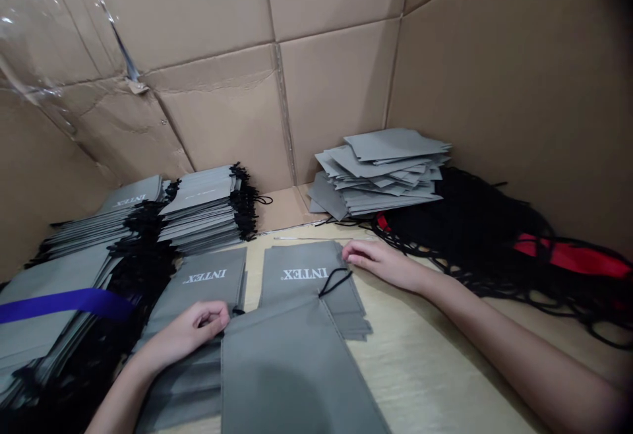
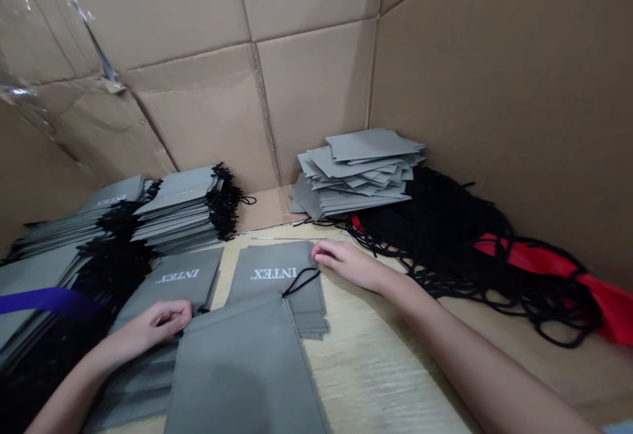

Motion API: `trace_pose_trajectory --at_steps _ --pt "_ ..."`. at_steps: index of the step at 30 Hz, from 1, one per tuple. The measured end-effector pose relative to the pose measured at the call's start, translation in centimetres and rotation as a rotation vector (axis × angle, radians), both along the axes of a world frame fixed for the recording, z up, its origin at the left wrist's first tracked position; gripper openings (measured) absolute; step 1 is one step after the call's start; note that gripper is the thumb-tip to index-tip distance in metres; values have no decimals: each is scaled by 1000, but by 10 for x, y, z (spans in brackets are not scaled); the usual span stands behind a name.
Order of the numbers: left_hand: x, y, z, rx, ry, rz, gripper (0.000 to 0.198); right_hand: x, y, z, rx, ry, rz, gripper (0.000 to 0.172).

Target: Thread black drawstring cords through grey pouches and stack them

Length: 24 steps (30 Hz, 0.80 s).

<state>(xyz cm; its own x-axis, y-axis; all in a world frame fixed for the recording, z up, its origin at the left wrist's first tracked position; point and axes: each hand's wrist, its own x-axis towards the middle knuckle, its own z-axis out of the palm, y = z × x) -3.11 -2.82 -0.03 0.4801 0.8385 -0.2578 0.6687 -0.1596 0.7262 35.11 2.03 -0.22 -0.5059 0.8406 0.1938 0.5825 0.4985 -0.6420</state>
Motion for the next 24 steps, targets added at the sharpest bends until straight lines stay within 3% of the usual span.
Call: trace_pose_trajectory --at_steps 11,24 --pt "-1 -1 1 -2 -39 7 40 -7 3 -13 137 -89 116 12" --pt "-14 1 2 70 -43 16 41 1 2 -1 1 79 -93 7"
